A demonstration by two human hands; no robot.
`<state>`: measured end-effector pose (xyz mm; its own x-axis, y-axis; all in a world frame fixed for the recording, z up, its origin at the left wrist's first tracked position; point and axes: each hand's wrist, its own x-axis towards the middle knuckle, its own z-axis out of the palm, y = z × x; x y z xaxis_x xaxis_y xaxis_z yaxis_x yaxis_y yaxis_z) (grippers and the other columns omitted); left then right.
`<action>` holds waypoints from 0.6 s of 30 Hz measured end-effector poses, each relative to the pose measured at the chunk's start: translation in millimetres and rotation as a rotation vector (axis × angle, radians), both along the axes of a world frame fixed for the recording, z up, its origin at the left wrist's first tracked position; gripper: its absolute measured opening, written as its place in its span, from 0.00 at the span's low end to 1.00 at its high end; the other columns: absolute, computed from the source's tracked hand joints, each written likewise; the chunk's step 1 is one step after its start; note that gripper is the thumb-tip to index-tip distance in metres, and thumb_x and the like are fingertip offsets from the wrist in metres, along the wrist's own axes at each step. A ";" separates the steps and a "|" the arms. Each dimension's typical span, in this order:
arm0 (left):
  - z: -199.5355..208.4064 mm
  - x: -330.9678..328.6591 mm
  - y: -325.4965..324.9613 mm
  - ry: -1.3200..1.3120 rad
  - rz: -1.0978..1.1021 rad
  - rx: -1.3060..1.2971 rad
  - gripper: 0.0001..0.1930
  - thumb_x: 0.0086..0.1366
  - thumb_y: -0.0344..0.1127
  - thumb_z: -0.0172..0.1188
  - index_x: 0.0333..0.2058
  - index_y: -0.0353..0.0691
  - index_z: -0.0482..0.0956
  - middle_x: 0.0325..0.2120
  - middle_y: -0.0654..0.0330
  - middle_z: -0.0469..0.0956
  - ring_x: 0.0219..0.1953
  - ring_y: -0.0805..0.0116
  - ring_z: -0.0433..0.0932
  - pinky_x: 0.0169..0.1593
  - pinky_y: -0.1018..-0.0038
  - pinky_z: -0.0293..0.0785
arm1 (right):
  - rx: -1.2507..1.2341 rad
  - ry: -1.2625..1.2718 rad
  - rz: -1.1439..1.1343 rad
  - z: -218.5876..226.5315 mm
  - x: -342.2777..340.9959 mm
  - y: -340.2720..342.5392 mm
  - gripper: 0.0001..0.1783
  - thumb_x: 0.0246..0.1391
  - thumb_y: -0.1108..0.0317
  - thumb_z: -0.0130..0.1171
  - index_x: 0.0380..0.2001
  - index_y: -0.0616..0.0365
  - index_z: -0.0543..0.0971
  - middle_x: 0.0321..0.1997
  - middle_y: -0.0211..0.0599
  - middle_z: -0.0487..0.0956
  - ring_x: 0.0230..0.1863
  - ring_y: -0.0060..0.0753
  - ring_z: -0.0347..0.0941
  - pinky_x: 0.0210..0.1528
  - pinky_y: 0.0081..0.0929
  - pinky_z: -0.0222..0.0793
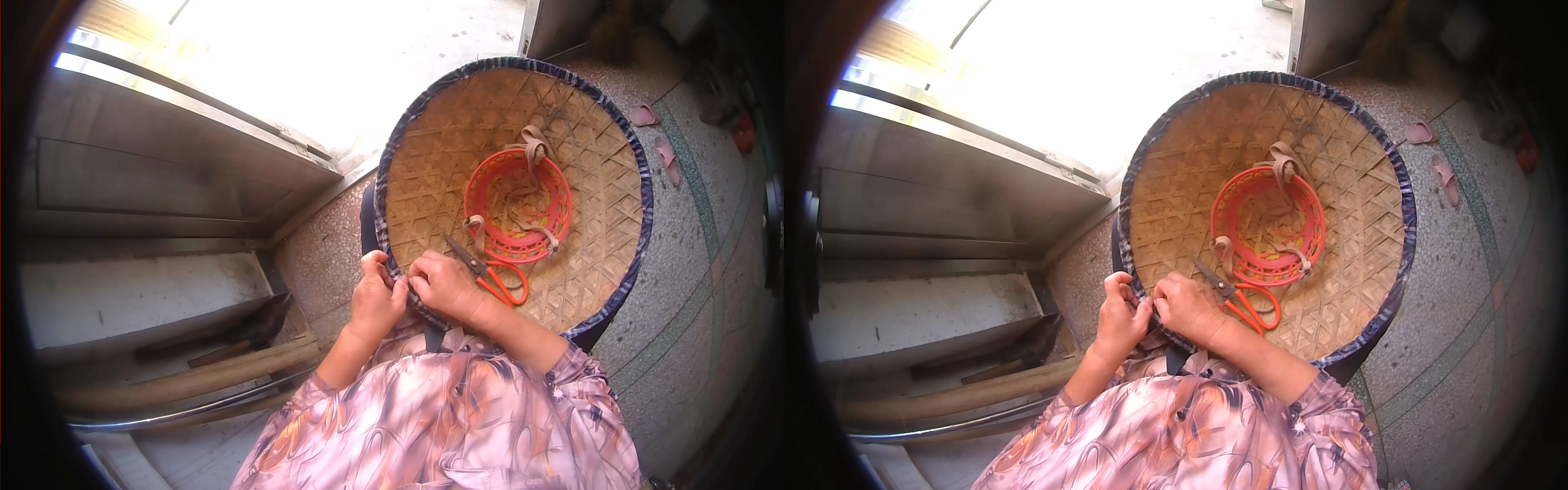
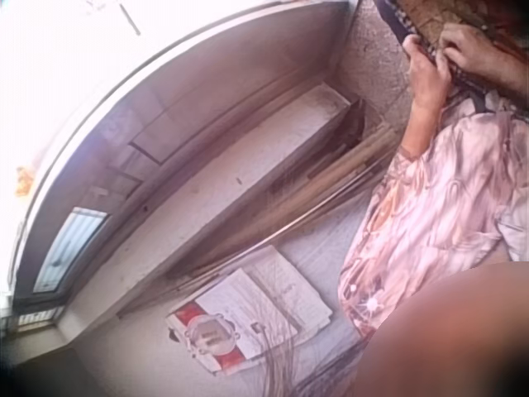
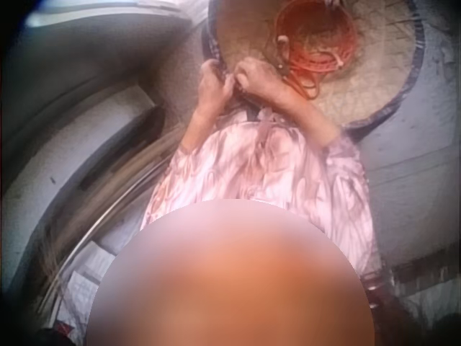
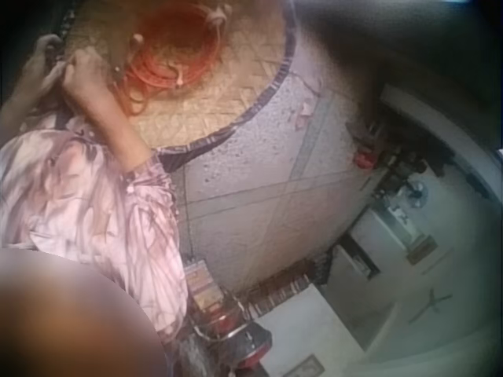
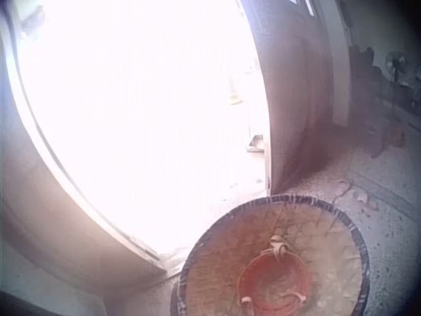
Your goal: The recorder is repairing a traditional woven hat using string and scissors.
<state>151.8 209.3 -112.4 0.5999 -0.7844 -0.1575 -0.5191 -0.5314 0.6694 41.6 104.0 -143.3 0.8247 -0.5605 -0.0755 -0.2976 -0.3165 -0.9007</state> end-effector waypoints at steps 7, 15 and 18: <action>-8.1 1.4 -2.1 -0.032 -0.008 -0.043 0.23 0.52 0.28 0.59 0.45 0.39 0.59 0.19 0.57 0.69 0.20 0.58 0.73 0.27 0.64 0.71 | -0.053 -0.016 -0.008 -0.8 0.4 1.2 0.06 0.47 0.68 0.52 0.25 0.58 0.75 0.30 0.44 0.74 0.33 0.49 0.73 0.35 0.40 0.69; -5.2 2.7 -2.2 0.055 0.013 -0.060 0.20 0.51 0.26 0.59 0.42 0.40 0.63 0.18 0.57 0.68 0.19 0.61 0.72 0.26 0.66 0.70 | 0.086 -0.003 -0.010 -5.4 -2.6 -6.6 0.07 0.50 0.68 0.49 0.28 0.61 0.70 0.30 0.49 0.73 0.36 0.53 0.71 0.39 0.43 0.65; -1.3 2.8 -1.9 0.052 0.011 -0.074 0.18 0.50 0.26 0.59 0.41 0.40 0.65 0.18 0.57 0.68 0.19 0.61 0.72 0.26 0.67 0.71 | 0.198 -0.072 -0.019 -5.9 -6.6 -13.8 0.07 0.49 0.68 0.49 0.27 0.62 0.70 0.29 0.49 0.73 0.35 0.52 0.70 0.38 0.42 0.65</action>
<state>154.6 207.4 -113.7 0.6007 -0.7887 -0.1304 -0.4773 -0.4847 0.7330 35.0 90.2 -149.2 0.8216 -0.5558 -0.1270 -0.2347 -0.1267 -0.9638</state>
